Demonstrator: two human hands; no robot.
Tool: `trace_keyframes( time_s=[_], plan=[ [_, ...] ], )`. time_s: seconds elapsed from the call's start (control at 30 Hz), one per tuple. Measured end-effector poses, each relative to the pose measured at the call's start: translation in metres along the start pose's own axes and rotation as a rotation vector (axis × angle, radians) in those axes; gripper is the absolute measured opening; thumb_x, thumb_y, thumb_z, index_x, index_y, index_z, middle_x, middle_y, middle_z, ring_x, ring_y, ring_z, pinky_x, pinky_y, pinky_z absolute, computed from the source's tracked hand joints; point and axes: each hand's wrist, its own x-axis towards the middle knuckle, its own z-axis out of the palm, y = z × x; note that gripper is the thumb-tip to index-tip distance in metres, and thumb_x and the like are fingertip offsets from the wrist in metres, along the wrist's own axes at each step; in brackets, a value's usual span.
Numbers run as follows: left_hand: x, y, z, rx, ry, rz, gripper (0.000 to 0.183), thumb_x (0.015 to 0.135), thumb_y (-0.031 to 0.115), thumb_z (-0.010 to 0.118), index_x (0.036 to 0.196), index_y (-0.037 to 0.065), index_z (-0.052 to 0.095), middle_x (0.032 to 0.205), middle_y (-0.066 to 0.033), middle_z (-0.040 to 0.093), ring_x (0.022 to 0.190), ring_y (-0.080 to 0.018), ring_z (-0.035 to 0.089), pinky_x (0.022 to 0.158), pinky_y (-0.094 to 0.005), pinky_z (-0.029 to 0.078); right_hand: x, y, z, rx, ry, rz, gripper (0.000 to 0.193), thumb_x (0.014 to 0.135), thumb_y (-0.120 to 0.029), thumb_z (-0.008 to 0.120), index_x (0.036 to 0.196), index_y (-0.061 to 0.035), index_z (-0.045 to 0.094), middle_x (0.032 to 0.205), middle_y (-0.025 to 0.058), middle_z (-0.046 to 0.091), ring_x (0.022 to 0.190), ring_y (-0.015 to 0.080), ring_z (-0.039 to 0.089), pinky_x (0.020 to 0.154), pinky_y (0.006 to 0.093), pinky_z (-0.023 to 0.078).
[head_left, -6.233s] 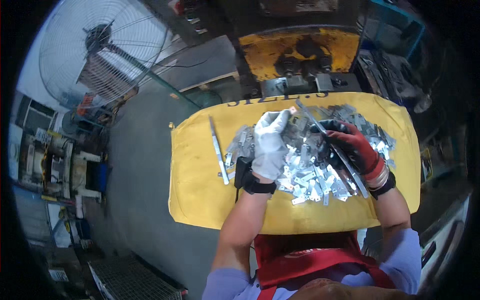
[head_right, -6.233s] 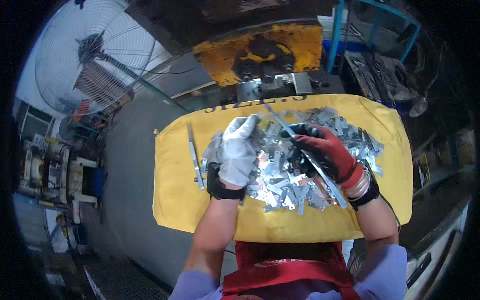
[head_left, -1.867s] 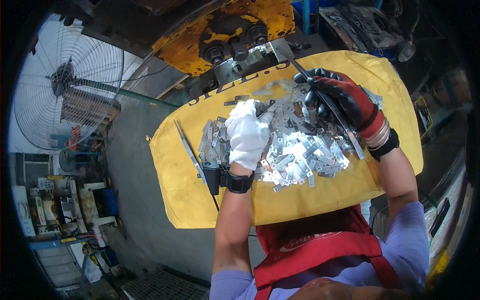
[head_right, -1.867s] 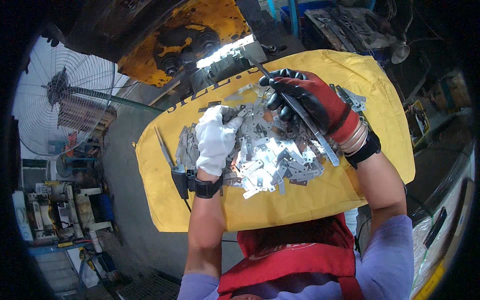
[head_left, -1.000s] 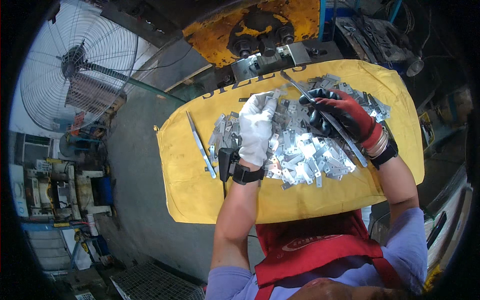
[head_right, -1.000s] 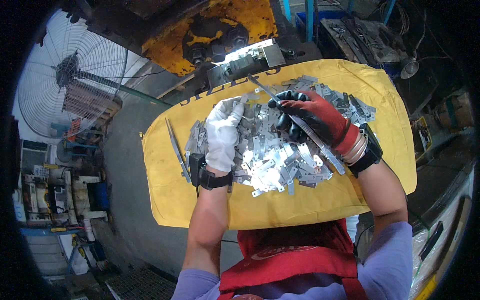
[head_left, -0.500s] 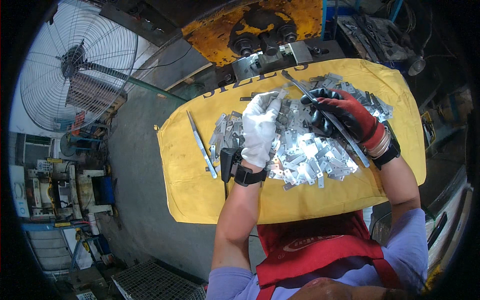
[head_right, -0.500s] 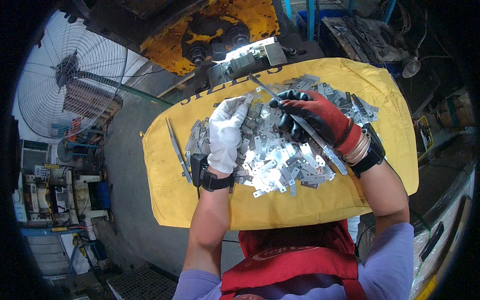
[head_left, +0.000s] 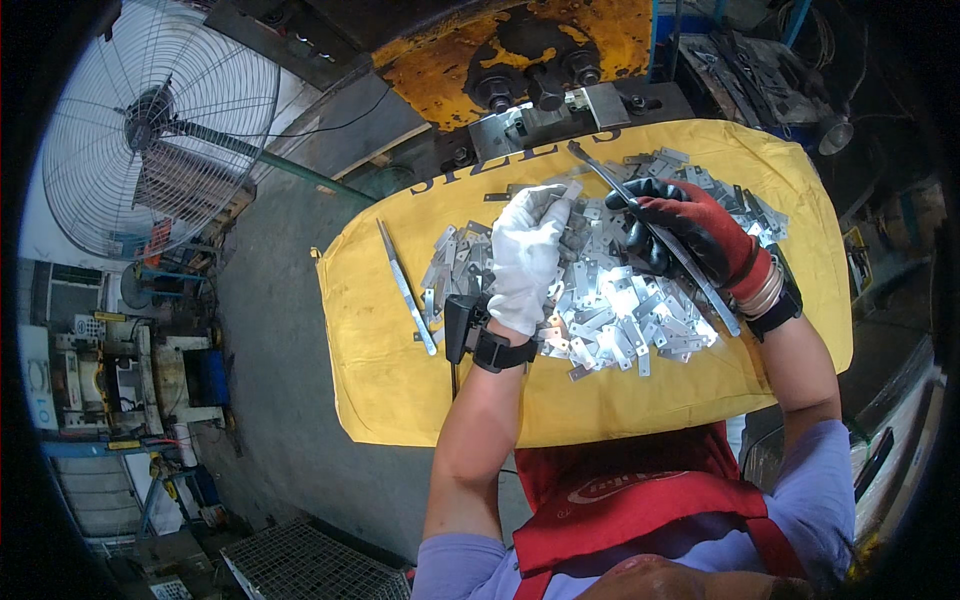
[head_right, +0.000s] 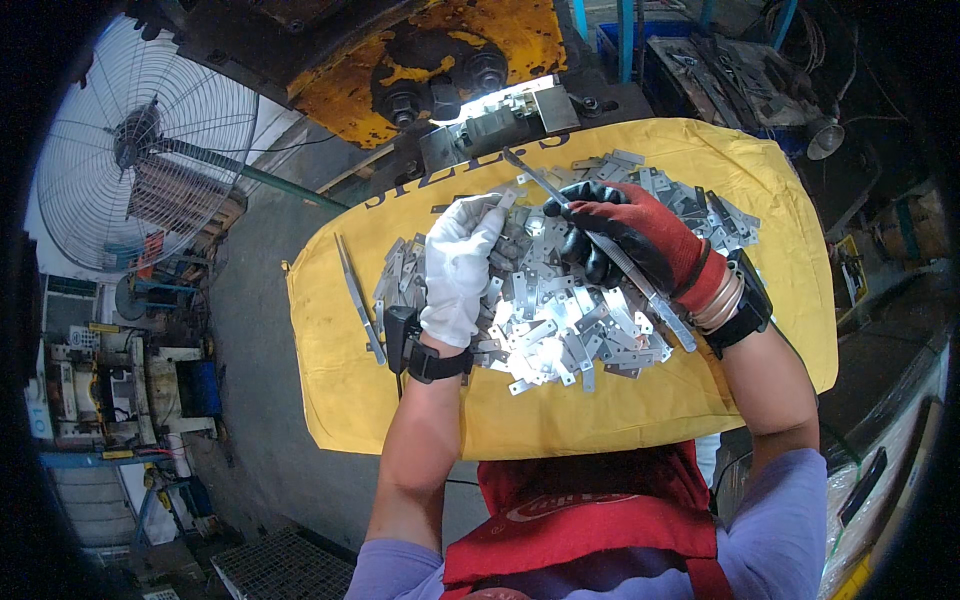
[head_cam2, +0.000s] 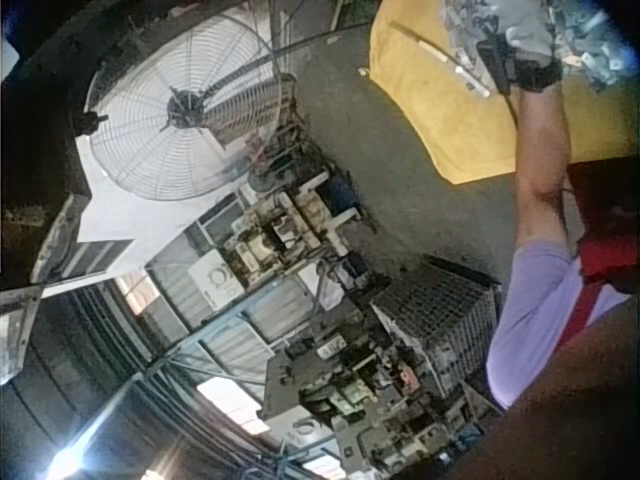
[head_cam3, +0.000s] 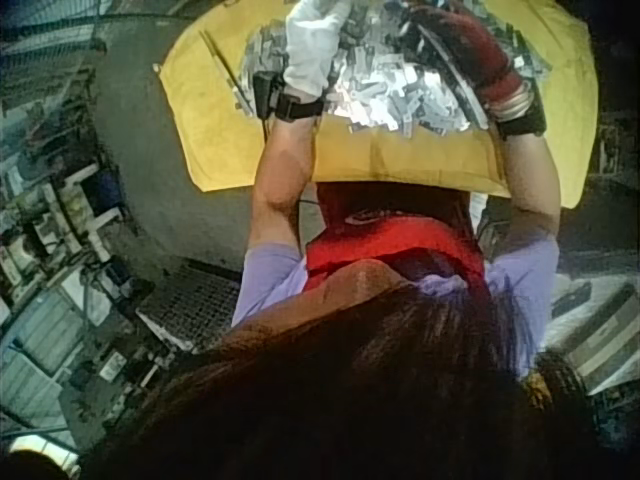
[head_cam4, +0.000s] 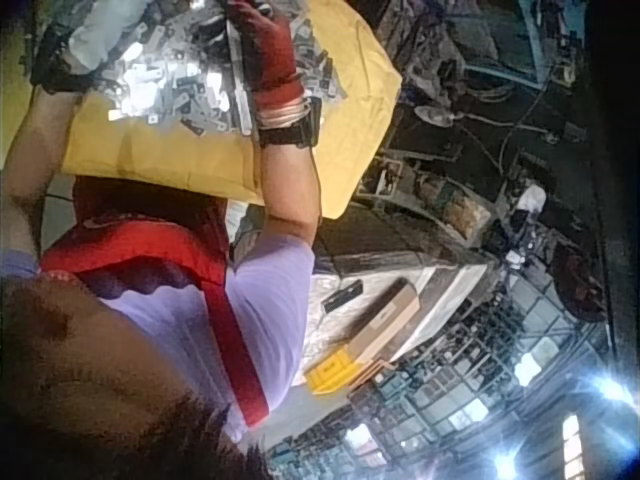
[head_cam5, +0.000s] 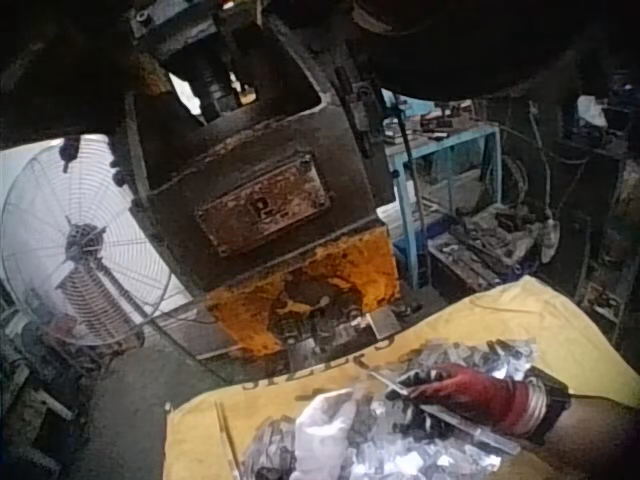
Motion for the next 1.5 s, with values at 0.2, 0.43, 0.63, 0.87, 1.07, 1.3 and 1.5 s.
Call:
trace_keyframes(
  time_s=[0.2, 0.43, 0.63, 0.87, 1.07, 1.3, 1.5],
  plan=[
    [-0.0008, 0.0025, 0.0017, -0.017, -0.002, -0.016, 0.017, 0.088, 0.011, 0.056, 0.1, 0.0, 0.058, 0.08, -0.0056, 0.065, 0.056, -0.0059, 0.057, 0.046, -0.0174, 0.043, 0.0018, 0.002, -0.0035, 0.076, -0.009, 0.066, 0.029, 0.092, -0.024, 0.049, 0.111, -0.0025, 0.054, 0.073, 0.0079, 0.064, 0.056, 0.0107, 0.061, 0.048, 0.0199, 0.049],
    [-0.0015, 0.0044, 0.0016, -0.024, -0.006, -0.059, 0.016, 0.088, 0.007, 0.056, 0.101, 0.0, 0.06, 0.087, -0.0047, 0.064, 0.068, -0.0062, 0.059, 0.058, -0.0186, 0.048, -0.0006, -0.0008, 0.0004, 0.08, 0.048, 0.088, 0.029, 0.092, -0.025, 0.049, 0.111, -0.0027, 0.055, 0.074, 0.0077, 0.064, 0.056, 0.0105, 0.061, 0.048, 0.02, 0.049],
    [-0.0017, 0.0027, 0.0017, -0.057, 0.003, -0.051, 0.015, 0.087, 0.008, 0.057, 0.099, 0.0, 0.061, 0.085, -0.0035, 0.064, 0.067, -0.0051, 0.057, 0.056, -0.0181, 0.046, 0.0008, -0.0008, -0.0011, 0.064, 0.015, 0.089, 0.03, 0.091, -0.025, 0.05, 0.112, -0.0029, 0.054, 0.074, 0.0072, 0.063, 0.055, 0.0097, 0.061, 0.048, 0.0196, 0.048],
    [-0.0001, -0.0006, 0.001, 0.033, -0.006, 0.008, 0.016, 0.088, 0.009, 0.054, 0.101, -0.001, 0.059, 0.081, -0.0049, 0.065, 0.058, -0.0049, 0.057, 0.047, -0.0166, 0.043, 0.0028, 0.0021, -0.0041, 0.059, -0.014, 0.09, 0.031, 0.091, -0.025, 0.05, 0.112, -0.0029, 0.055, 0.073, 0.007, 0.064, 0.054, 0.0092, 0.06, 0.047, 0.0193, 0.048],
    [-0.0022, 0.0042, 0.0032, -0.003, 0.003, -0.029, 0.015, 0.087, 0.005, 0.056, 0.099, 0.0, 0.062, 0.086, -0.0036, 0.065, 0.069, -0.0053, 0.057, 0.06, -0.0184, 0.046, 0.0021, 0.001, -0.0031, 0.064, -0.013, 0.086, 0.032, 0.092, -0.025, 0.05, 0.112, -0.0019, 0.054, 0.073, 0.0075, 0.063, 0.056, 0.0093, 0.06, 0.048, 0.0192, 0.048],
    [-0.0018, 0.003, 0.0025, -0.008, 0.01, -0.04, 0.013, 0.086, 0.005, 0.057, 0.098, 0.0, 0.061, 0.083, -0.0043, 0.064, 0.068, -0.0061, 0.058, 0.059, -0.019, 0.047, 0.0018, 0.0024, -0.0026, 0.03, -0.01, 0.051, 0.029, 0.092, -0.022, 0.048, 0.112, -0.0015, 0.055, 0.077, 0.007, 0.063, 0.057, 0.0091, 0.06, 0.051, 0.019, 0.049],
    [-0.0016, 0.0016, 0.0029, 0.009, -0.002, -0.01, 0.015, 0.088, 0.008, 0.055, 0.099, -0.001, 0.059, 0.079, -0.0049, 0.064, 0.057, -0.0049, 0.056, 0.048, -0.0171, 0.044, 0.0016, 0.002, -0.0034, 0.025, -0.011, 0.074, 0.03, 0.092, -0.024, 0.049, 0.113, -0.0021, 0.055, 0.077, 0.0063, 0.063, 0.058, 0.0078, 0.06, 0.05, 0.0185, 0.048]
  ],
)
